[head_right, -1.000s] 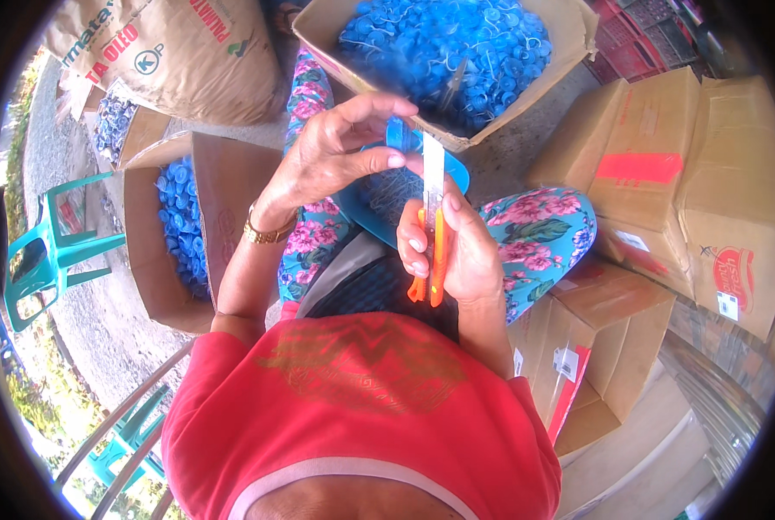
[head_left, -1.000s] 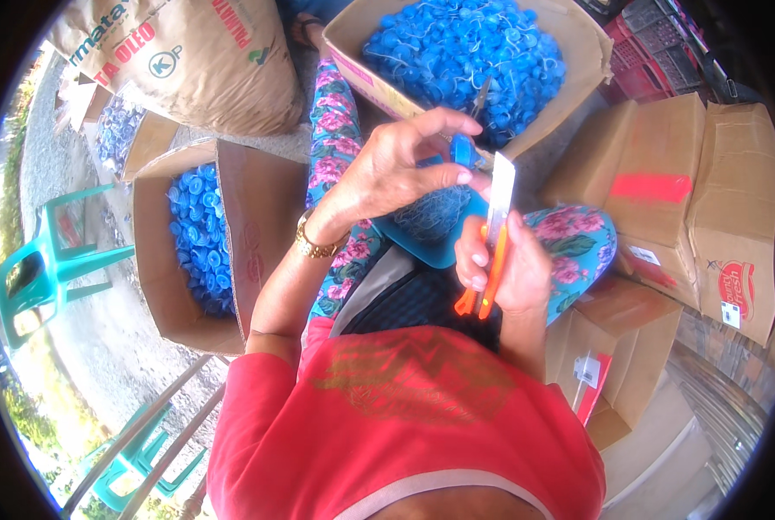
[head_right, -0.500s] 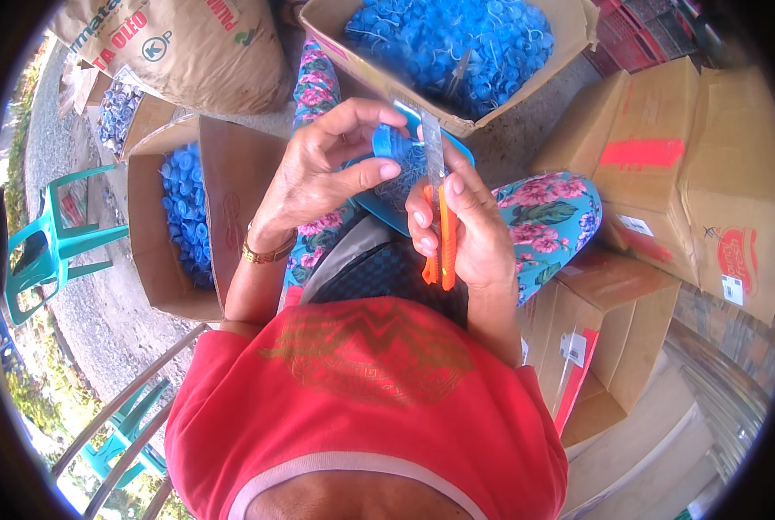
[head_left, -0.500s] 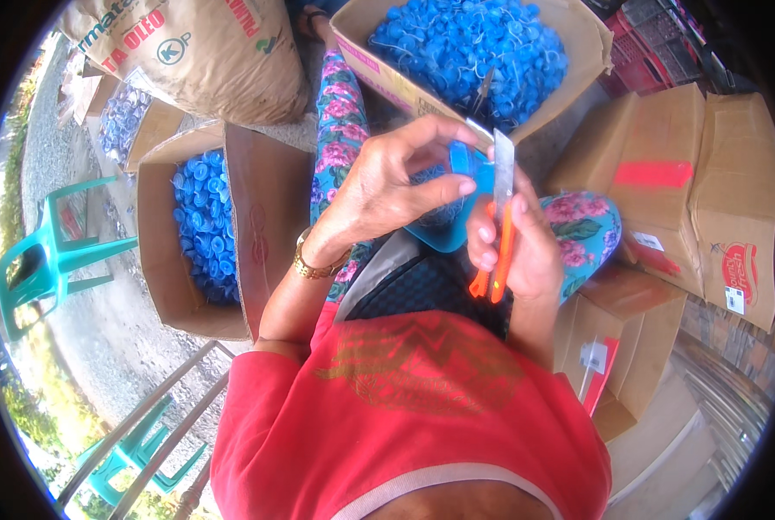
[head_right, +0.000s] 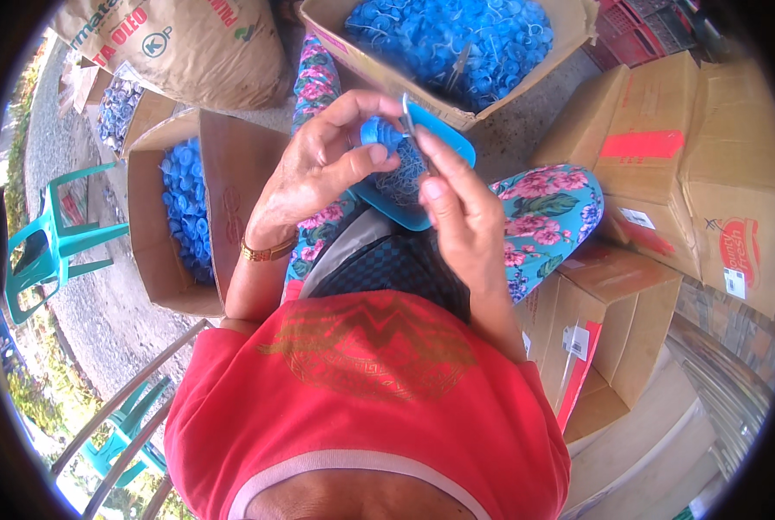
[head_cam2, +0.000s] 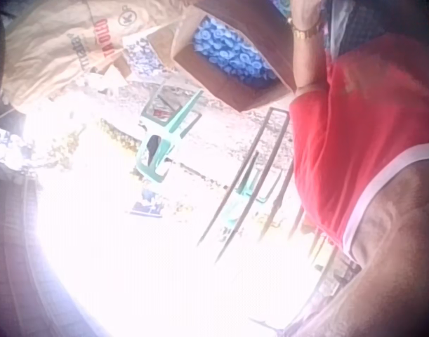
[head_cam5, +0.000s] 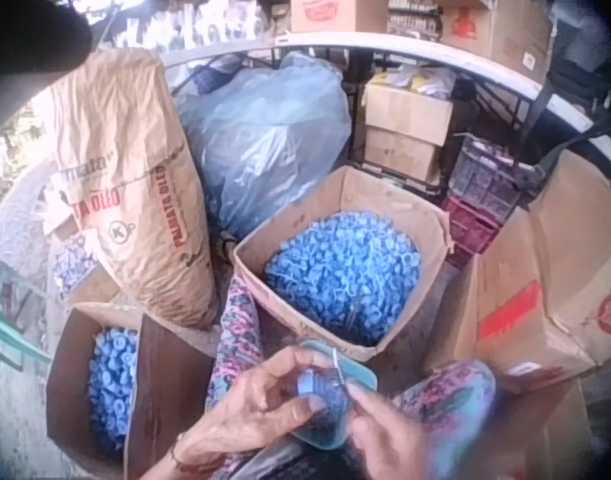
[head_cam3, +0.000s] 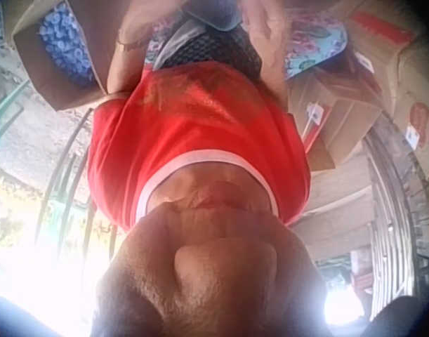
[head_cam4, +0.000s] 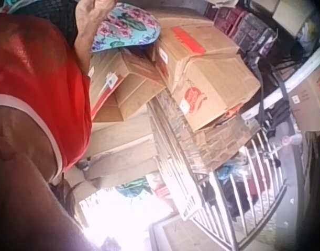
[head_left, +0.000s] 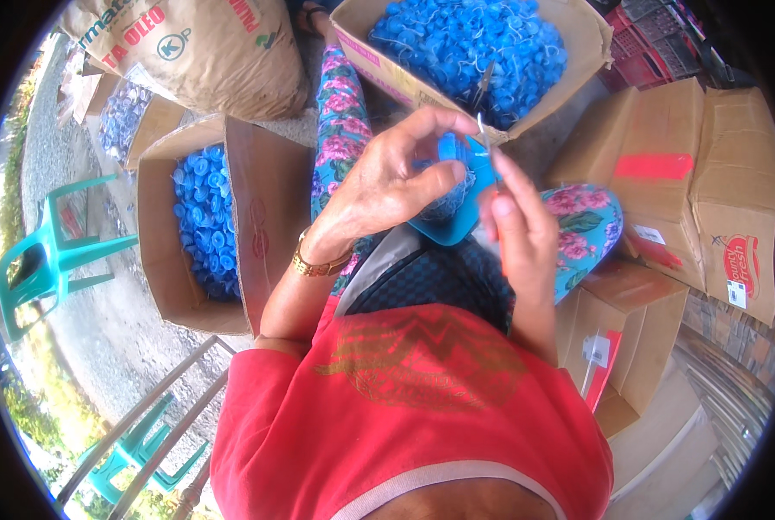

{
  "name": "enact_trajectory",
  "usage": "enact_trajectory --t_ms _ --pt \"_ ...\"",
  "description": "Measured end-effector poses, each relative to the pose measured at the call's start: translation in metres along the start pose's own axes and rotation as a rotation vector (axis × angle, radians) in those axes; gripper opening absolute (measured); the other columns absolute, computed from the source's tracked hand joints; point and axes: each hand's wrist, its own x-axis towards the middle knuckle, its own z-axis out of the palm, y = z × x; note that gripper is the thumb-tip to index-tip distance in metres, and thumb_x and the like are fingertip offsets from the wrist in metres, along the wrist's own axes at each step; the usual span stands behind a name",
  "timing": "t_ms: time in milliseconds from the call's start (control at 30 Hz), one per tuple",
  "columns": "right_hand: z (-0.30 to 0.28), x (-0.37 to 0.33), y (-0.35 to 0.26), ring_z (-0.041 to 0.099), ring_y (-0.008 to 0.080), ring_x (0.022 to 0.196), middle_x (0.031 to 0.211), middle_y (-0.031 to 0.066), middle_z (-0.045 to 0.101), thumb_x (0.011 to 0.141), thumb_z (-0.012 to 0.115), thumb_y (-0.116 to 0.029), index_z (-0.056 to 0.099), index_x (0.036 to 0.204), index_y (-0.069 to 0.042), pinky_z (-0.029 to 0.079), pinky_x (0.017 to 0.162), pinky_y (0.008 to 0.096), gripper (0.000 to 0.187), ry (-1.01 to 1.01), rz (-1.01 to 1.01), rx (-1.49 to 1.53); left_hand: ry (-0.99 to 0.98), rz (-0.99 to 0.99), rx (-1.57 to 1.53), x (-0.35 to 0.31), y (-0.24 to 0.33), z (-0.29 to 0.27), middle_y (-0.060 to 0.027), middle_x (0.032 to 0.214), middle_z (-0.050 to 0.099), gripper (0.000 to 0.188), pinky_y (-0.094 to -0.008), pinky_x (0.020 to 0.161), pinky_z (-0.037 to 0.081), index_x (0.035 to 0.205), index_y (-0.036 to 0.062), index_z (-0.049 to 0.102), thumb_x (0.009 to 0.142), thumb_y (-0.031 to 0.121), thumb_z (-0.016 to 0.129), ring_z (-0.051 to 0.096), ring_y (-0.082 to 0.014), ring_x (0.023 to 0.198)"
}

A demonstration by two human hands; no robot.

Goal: The person sits on the floor and uses orange-handled scissors to trim excess plastic from blue bottle caps. They pick caps from a cardboard box, trim them, and place the finished caps into a blue plastic container. A second person briefly shows a phone with a QR code.

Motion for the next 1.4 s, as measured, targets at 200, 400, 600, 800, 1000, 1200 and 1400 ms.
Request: enact_trajectory --t_ms 200,400,600,800,1000,1200,1400 --pt "-0.010 0.006 -0.008 0.057 0.0172 0.064 0.079 0.0045 0.055 0.071 0.067 0.002 0.067 0.116 -0.021 0.046 0.056 0.0306 0.050 0.091 -0.583 -1.091 -0.035 -0.039 -0.323 -0.003 -0.004 0.006 -0.0075 0.116 0.052 0.047 -0.0358 0.091 0.051 0.128 0.0035 0.046 0.091 0.030 0.056 0.053 -0.0164 0.108" --pt "-0.014 0.008 -0.009 0.056 0.0171 0.064 0.080 0.0036 0.055 0.069 0.068 0.003 0.066 0.117 -0.021 0.046 0.056 0.0315 0.054 0.082 -0.594 -1.126 0.091 -0.093 -0.159 0.003 -0.004 0.022 -0.0062 0.107 0.053 0.036 -0.0350 0.084 0.055 0.122 0.0065 0.048 0.097 0.033 0.049 0.054 -0.0143 0.103" --pt "-0.006 0.008 0.000 0.053 0.0188 0.063 0.077 0.0031 0.047 0.074 0.065 0.000 0.064 0.121 -0.028 0.044 0.053 0.0326 0.055 0.188 -0.540 -1.118 0.268 0.012 -0.101 0.004 -0.020 0.032 -0.0029 0.107 0.052 0.014 -0.0336 0.083 0.056 0.104 0.0090 0.049 0.098 0.022 0.049 0.054 -0.0126 0.103" --pt "-0.010 0.009 -0.001 0.054 0.0190 0.064 0.078 0.0035 0.048 0.073 0.066 0.000 0.064 0.121 -0.028 0.045 0.054 0.0327 0.055 0.220 -0.533 -1.156 0.241 0.128 -0.084 0.007 -0.028 0.038 -0.0010 0.110 0.049 0.014 -0.0362 0.085 0.055 0.106 0.0102 0.047 0.098 0.021 0.049 0.052 -0.0127 0.106" --pt "-0.011 0.014 -0.002 0.055 0.0198 0.066 0.080 0.0039 0.050 0.072 0.067 0.000 0.065 0.120 -0.029 0.046 0.055 0.0337 0.056 0.235 -0.589 -1.182 0.228 0.046 -0.569 0.008 -0.030 0.038 -0.0040 0.115 0.050 0.026 -0.0459 0.092 0.049 0.111 0.0105 0.048 0.099 0.032 0.042 0.051 -0.0191 0.111" --pt "-0.015 0.017 0.000 0.056 0.0204 0.067 0.080 0.0038 0.050 0.070 0.068 -0.001 0.065 0.119 -0.028 0.046 0.055 0.0344 0.056 0.226 -0.660 -1.189 0.131 -0.099 -0.639 0.017 -0.020 0.040 -0.0087 0.118 0.053 0.040 -0.0477 0.096 0.046 0.127 -0.0009 0.048 0.097 0.025 0.040 0.051 -0.0222 0.114" --pt "-0.013 0.017 0.001 0.055 0.0204 0.066 0.080 0.0038 0.050 0.072 0.067 0.000 0.066 0.119 -0.027 0.046 0.054 0.0334 0.054 0.253 -0.619 -1.167 0.133 -0.048 -0.537 0.015 -0.023 0.042 -0.0113 0.123 0.054 0.040 -0.0464 0.101 0.042 0.126 -0.0058 0.048 0.094 0.017 0.040 0.053 -0.0213 0.113"
